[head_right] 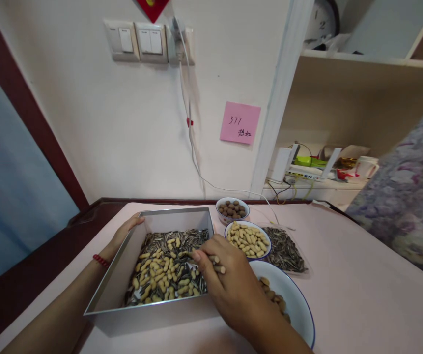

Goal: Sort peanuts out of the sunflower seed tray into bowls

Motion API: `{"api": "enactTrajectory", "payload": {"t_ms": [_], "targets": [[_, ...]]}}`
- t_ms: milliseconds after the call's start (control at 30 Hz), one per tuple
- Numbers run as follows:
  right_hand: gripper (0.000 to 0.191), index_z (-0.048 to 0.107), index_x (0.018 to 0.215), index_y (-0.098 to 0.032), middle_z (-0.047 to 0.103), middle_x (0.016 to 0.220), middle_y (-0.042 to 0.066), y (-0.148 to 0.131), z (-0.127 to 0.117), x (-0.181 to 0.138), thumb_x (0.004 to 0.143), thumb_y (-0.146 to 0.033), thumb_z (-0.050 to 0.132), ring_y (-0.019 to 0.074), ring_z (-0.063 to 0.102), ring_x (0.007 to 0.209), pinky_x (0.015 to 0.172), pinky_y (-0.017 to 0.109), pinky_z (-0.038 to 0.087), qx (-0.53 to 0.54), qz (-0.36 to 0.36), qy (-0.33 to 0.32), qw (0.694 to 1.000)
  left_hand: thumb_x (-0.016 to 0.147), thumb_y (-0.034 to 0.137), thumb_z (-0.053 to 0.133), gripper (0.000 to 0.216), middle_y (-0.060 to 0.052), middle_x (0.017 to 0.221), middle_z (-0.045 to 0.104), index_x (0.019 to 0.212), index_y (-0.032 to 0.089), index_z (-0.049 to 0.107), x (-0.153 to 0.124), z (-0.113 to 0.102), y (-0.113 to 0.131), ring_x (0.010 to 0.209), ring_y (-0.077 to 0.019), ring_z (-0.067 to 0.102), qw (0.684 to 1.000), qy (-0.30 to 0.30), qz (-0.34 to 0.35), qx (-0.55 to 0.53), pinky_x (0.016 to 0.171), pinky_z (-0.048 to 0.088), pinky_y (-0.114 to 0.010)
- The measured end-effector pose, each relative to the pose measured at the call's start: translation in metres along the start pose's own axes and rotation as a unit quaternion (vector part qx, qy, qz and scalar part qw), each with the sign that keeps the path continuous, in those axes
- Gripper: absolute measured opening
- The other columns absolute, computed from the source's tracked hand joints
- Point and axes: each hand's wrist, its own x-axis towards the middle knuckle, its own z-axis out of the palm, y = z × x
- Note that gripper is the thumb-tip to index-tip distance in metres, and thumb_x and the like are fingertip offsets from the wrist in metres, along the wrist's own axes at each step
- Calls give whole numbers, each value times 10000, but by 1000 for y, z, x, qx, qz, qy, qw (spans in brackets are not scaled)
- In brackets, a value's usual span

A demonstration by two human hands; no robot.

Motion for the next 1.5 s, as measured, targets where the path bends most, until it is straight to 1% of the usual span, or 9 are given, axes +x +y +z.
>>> {"api": "enactTrajectory", "payload": {"t_ms": [200,433,533,700,967,1100,1233,1400,1500], "targets": [[371,519,755,-204,548,778,4,-3,2,-3,1054,-404,429,143,487,721,670,286,349,-4,5,-16,1000,674,365,773,393,-9,837,729,996,166,665,2,-1,-1,691,-192,653,1000,-3,4,1,655,508,-265],[391,532,773,-195,548,805,17,0,6,-1,1054,-429,393,152,512,752,696,299,362,-10,16,-40,999,684,376,769,410,20,744,693,1023,174,658,1,-2,-2,560,-164,589,1000,-4,-6,0,572,477,-262],[387,522,765,-196,546,812,16,-1,6,-2,1053,-425,403,151,518,764,709,298,368,-10,24,-45,999,691,375,768,410,13,774,705,1034,175,665,0,-2,-2,562,-163,588,1000,-4,-7,1,583,485,-268],[365,537,787,-202,556,815,10,-2,8,-3,1056,-412,406,147,518,765,704,290,367,-14,17,-42,999,688,372,763,408,-5,827,723,1028,170,664,-2,0,1,665,-190,639,1000,1,-7,0,628,507,-270],[374,493,739,-199,532,752,-6,-3,5,-4,1059,-378,417,127,487,691,643,275,356,-24,-8,-9,1000,639,384,766,429,14,786,706,998,186,640,-1,3,3,539,-154,569,1000,10,-22,1,540,468,-257],[373,485,719,-199,529,726,-17,-15,-8,-6,1056,-351,443,112,488,664,617,259,370,-30,-42,27,998,616,386,767,434,26,750,697,982,193,635,-1,5,5,517,-150,552,999,16,-28,4,567,493,-270],[333,549,751,-201,538,720,-19,-29,-36,-13,1056,-303,458,102,522,658,616,257,402,-43,-72,90,992,576,378,788,440,35,705,696,944,198,627,-2,6,11,546,-168,587,999,25,-41,13,573,504,-273],[247,690,874,-233,653,826,11,-34,-87,-25,1043,-300,522,135,618,782,673,289,443,-121,-95,276,949,564,387,806,426,64,576,667,921,243,624,-2,7,18,454,-179,563,997,20,-71,24,467,447,-272],[274,703,874,-218,659,812,29,-27,-112,-26,1040,-344,525,152,620,756,675,315,442,-191,-76,352,913,569,392,817,370,62,566,690,867,271,635,-1,6,18,454,-199,595,996,13,-82,29,466,457,-284]]}}
